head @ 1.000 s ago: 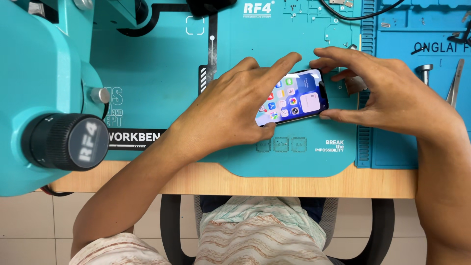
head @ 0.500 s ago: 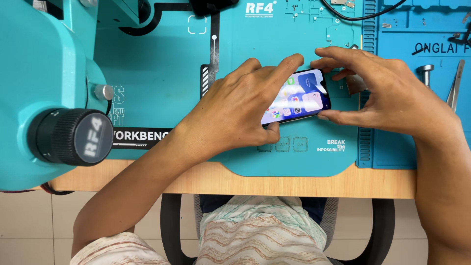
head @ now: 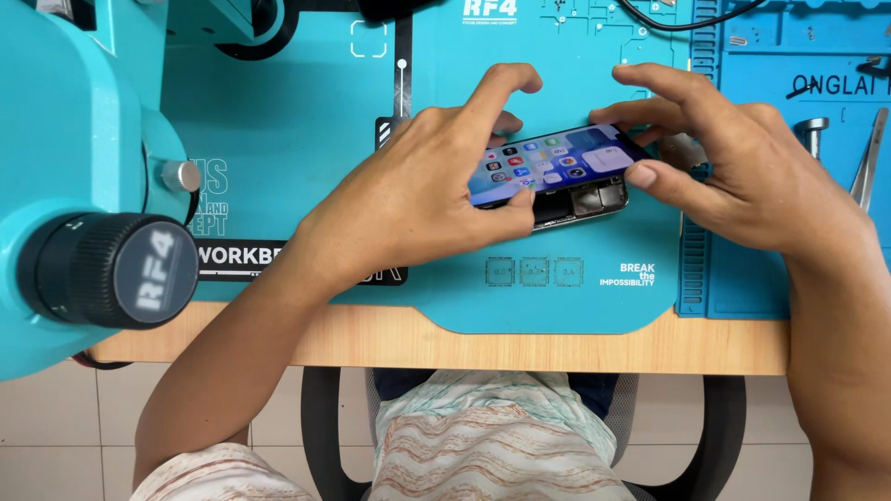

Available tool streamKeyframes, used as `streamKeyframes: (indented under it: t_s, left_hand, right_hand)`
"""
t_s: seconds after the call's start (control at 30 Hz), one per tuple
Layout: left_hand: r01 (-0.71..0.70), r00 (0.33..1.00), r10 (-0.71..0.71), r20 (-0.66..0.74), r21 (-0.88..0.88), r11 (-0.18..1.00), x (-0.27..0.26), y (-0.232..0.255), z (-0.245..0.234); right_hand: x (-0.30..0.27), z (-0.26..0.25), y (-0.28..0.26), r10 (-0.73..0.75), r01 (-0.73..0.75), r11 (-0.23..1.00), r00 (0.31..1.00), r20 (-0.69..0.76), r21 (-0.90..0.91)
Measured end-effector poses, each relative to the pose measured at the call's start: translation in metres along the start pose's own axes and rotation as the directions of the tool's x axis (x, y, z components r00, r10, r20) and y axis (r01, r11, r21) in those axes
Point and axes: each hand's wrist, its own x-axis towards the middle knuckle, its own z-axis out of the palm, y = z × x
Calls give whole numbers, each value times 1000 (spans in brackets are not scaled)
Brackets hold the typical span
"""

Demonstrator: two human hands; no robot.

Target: The person uses a screwdriver to remove screws from the internal frame of a disassembled smartphone. They then use their fingers to peel back a metal shielding plate covering the motherboard components.

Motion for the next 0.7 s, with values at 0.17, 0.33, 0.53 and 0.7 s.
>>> streamKeyframes:
  t_s: [0.17, 0.33, 0.53, 0.7]
  left_hand:
    - [-34, 999, 33, -15, -63, 997, -3, -4, -1]
    - [-33, 999, 30, -29, -124, 992, -3, -6, -3]
    - [-80, 996, 70, -61, -180, 980, -4, -13, -4]
    - [-69, 995, 49, -87, -247, 966, -2, -16, -6]
  right_hand:
    - [0, 6, 6, -41, 38, 999, 997, -73, -33]
    - [-3, 7, 2, -57, 61, 997, 994, -95, 43]
    - [-18, 3, 17, -208, 232, 972, 909, -362, 23]
    - [-35, 14, 44, -108, 88, 994, 853, -511, -62]
